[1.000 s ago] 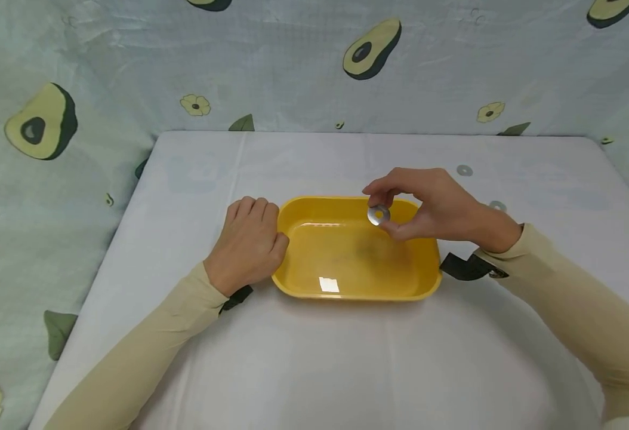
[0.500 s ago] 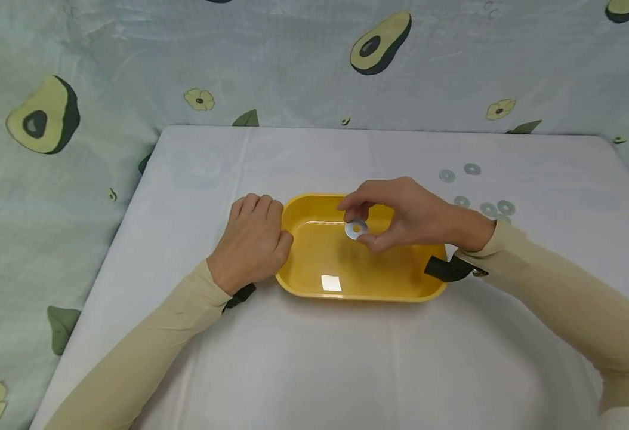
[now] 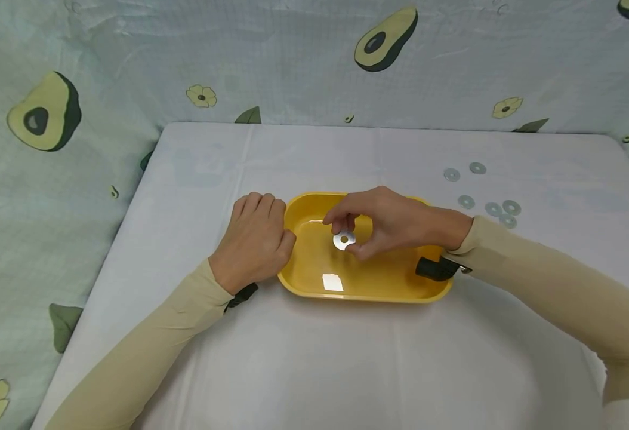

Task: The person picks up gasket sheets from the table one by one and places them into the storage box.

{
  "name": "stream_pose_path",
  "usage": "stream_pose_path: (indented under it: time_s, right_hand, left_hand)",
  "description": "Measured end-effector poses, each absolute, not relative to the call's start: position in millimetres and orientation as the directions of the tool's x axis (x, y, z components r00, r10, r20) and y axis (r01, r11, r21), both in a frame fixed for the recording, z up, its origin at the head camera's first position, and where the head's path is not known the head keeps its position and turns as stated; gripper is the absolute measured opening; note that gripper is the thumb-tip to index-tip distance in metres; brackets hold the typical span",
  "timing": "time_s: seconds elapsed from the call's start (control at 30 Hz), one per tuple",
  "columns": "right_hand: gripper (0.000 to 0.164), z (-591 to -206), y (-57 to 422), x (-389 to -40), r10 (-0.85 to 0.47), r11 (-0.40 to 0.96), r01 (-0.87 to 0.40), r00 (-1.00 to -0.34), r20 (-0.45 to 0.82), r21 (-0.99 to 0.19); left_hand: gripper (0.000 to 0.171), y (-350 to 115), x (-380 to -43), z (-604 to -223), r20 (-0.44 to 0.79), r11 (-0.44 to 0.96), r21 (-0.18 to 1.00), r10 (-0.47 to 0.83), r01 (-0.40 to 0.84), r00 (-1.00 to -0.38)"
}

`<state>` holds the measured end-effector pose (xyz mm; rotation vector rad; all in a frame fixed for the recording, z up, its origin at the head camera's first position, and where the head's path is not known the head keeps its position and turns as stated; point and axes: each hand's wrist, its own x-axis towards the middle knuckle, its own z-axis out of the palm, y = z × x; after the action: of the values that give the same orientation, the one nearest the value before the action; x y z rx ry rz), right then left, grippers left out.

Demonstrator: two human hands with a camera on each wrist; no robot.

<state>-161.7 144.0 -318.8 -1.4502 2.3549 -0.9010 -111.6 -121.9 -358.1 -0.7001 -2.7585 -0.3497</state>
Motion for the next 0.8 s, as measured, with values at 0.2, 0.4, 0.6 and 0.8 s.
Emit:
stream_pose_path:
  time_s: [0.2,0.4,0.6,0.8]
  right_hand:
    - [0.040,-327,137,-166,-0.879,0.344,-0.683,-0.476,0.036,-0.644]
    - [0.040,-336,129,-168,-0.889,0.370,-0.658,-0.456,-0.045,-0.656]
    - [0.040,-343,124,-169,-0.907,0.334,-0.692,-0.421,-0.019,-0.640]
    - [0.038,-346,116,-169,-0.918,0.321,-0.693,-0.394,-0.034,-0.646]
  left_hand:
    - [0.023,-122,-112,-358,0.309,0.855,0.162,0.430,0.493,-0.848]
    - [0.022,-122,-112,-358,0.299,0.857,0.168,0.427,0.487,-0.854]
    - [0.023,-121,-112,-358,0.300,0.855,0.176,0.425,0.488,-0.854]
    - [0.022,-121,-112,-359,0.293,0.857,0.178,0.423,0.483,-0.858]
